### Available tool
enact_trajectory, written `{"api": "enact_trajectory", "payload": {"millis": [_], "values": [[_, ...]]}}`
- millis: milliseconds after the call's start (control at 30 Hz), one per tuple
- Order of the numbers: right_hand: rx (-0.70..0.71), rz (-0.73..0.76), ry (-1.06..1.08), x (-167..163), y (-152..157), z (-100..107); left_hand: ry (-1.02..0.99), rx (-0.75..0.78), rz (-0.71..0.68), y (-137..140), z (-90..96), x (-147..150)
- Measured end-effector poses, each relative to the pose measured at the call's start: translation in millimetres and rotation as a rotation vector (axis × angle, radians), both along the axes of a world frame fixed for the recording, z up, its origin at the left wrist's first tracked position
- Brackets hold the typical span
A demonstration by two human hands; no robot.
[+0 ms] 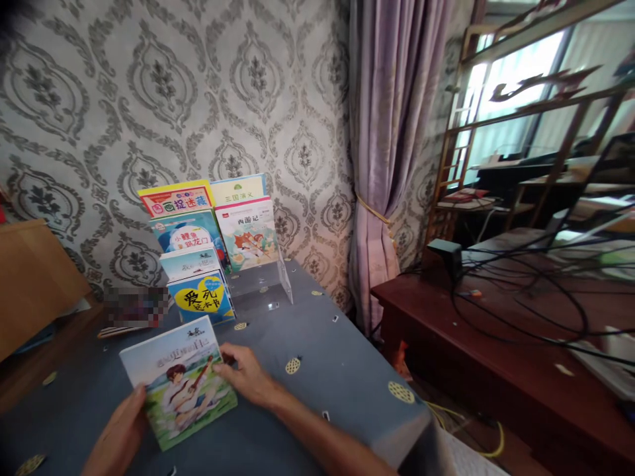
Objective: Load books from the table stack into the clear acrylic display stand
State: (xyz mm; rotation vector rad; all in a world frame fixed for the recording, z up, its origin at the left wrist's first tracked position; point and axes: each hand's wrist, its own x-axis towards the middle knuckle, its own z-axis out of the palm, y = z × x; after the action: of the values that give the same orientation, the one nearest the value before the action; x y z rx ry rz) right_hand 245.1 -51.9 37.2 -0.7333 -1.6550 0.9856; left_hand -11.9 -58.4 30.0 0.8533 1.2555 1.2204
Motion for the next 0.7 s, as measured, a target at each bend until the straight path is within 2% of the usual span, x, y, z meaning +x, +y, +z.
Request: {"api": "enact_trajectory", "payload": {"millis": [67, 133, 267, 367, 533, 700], "values": [[0.0, -0.007, -0.068, 6.4, -1.6, -1.0, 0.149, 0.015, 0.024, -1.9, -3.7, -6.8], [-0.009, 0.012, -0.112, 9.9, -1.4, 1.1, 0.324, 0.081, 0.019, -3.1, 1.5, -11.2], [-0.049, 0.054, -0.116, 10.8, 3.6, 7.0, 0.551, 0.257, -0.086, -0.1, 28.0, -9.3], [-0.056, 0.043, -0.125, 13.5, 9.8, 11.2, 0.734, 0.371, -0.144, 6.4, 50.2, 2.8], [0.011, -0.073, -0.105, 34.4, 22.9, 24.4, 0.824, 0.483, -0.141, 22.1, 73.9, 37.5], [0.067, -0.255, -0.139, 62.6, 33.5, 31.2, 0.872, 0.584, -0.266, 36.2, 78.3, 73.2]]}}
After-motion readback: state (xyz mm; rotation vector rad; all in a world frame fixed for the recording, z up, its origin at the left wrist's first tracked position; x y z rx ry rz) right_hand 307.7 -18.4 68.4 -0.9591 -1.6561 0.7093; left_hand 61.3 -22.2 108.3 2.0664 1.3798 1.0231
